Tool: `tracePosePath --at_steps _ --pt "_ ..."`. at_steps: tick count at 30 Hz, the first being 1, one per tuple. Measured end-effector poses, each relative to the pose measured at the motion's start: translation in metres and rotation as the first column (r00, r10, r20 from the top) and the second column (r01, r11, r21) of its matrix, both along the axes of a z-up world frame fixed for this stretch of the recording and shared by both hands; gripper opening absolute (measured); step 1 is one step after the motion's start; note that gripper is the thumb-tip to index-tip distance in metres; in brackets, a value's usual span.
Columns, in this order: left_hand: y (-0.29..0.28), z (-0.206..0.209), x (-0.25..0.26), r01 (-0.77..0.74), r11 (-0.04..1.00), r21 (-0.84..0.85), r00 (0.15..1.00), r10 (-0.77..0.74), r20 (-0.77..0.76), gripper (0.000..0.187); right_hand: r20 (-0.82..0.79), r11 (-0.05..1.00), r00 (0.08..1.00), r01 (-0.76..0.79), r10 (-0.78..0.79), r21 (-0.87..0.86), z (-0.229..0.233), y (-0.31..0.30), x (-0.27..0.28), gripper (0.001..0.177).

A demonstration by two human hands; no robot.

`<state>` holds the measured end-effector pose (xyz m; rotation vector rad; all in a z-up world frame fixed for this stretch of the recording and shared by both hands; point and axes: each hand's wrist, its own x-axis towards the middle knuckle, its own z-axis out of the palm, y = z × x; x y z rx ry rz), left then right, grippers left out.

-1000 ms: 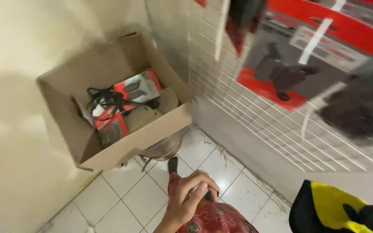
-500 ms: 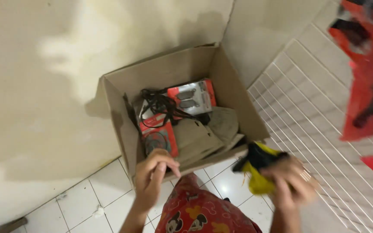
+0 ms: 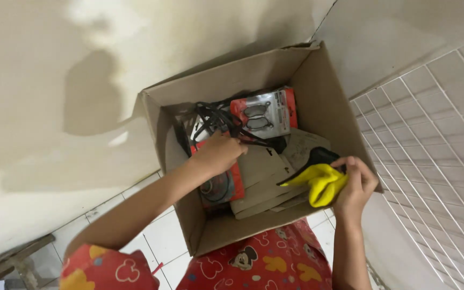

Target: The person wipes various packaged items, including a black tool, a white card, and a red package, using a yellow cloth. They take items from a cardboard box, clean them, and place some on a wall-mounted wire rack.

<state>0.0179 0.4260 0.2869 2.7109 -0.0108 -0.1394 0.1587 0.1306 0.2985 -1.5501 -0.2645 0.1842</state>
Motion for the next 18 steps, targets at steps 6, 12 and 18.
tracePosePath --at_steps 6,12,18 --pt "-0.002 -0.085 0.034 0.174 0.966 0.191 0.935 -0.101 -0.341 0.033 -0.020 0.997 1.000 -0.022 0.021 -0.068 -0.003 -0.020 -0.010 0.036" --pt "-0.012 -0.145 0.095 0.218 0.940 0.263 0.800 -0.017 -0.600 0.035 -0.012 0.994 1.000 0.006 -0.007 -0.109 -0.005 -0.024 -0.011 0.036" --pt "0.039 -0.235 0.121 0.113 0.942 0.317 0.817 0.093 -0.569 0.035 -0.047 0.992 0.997 0.053 -0.058 -0.116 -0.004 -0.025 -0.014 0.035"
